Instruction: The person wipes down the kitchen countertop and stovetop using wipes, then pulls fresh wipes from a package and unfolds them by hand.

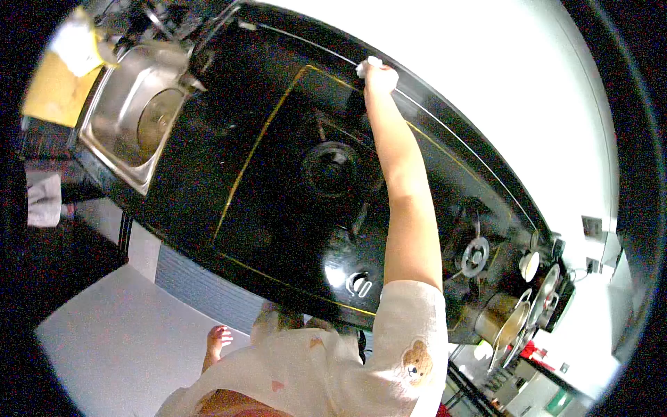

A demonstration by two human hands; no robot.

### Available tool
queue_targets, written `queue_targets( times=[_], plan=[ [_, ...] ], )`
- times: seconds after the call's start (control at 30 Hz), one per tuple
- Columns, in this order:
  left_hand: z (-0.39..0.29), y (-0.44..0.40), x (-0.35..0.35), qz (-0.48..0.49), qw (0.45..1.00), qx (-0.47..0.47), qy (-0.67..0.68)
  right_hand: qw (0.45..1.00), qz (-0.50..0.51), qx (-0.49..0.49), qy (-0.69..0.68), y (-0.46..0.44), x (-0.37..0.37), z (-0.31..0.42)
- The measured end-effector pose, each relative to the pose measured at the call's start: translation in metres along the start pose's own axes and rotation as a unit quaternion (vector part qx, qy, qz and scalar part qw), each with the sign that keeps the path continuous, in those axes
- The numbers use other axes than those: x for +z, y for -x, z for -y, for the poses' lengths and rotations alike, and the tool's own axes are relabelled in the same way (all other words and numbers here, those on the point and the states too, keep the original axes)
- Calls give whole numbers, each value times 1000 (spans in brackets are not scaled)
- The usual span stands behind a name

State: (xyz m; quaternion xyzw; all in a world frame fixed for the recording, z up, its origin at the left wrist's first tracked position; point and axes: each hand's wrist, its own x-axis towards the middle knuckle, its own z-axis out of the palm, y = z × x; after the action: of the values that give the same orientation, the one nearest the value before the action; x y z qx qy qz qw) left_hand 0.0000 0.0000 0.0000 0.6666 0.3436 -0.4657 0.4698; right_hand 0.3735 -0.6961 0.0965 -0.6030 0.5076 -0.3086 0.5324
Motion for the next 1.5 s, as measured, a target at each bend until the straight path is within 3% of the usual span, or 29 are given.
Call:
queue_targets(
  times=[0.07,0.1,0.23,0.4,0.43,0.5,0.63,0.7,0.77,0.83,0.9,0.93,0.97,1.03,1.1,1.17,1.23,1.33,1.5],
  plan=[
    [16,19,25,-4,1000,7,30,997,62,-41,31,-6,7,5],
    [-8,-6,-32,-38,998,36,30,989,138,-44,-22,22,75,7],
    [30,3,-31,-37,998,2,49,964,262,-33,-42,48,75,11],
    [53,5,-24,-39,998,3,49,957,282,-60,-33,67,65,30],
    [51,1,-18,-62,997,-34,42,952,300,-34,-45,73,61,30],
    [56,0,-17,-24,996,16,84,940,331,9,-86,84,60,40],
    [53,-13,-22,-31,998,52,11,806,490,164,-288,113,42,52],
    [34,-33,-43,-17,999,29,-9,739,548,148,-364,135,35,59],
    [3,-61,-68,5,1000,13,6,711,568,130,-394,160,31,70],
    [-34,-87,-100,69,996,16,52,722,559,123,-388,176,32,77],
    [-88,-76,-117,9,998,56,38,698,566,134,-417,180,44,68],
    [-127,-77,-125,-3,997,70,28,615,643,89,-447,177,57,64],
    [-154,-81,-140,-14,997,77,19,738,576,61,-347,179,61,59],
    [-173,-121,-186,23,994,100,37,796,517,76,-305,192,69,55],
    [-197,-147,-225,58,988,129,54,817,490,80,-293,204,75,52],
    [-237,-140,-239,-12,992,124,0,824,484,91,-280,218,73,48],
    [-258,-142,-249,-11,992,123,-24,821,485,101,-283,232,70,45],
    [-269,-135,-264,-7,988,149,-36,861,418,121,-265,253,74,30],
    [-281,-107,-254,-24,985,173,-4,807,483,113,-321,307,99,18]
  ],
)
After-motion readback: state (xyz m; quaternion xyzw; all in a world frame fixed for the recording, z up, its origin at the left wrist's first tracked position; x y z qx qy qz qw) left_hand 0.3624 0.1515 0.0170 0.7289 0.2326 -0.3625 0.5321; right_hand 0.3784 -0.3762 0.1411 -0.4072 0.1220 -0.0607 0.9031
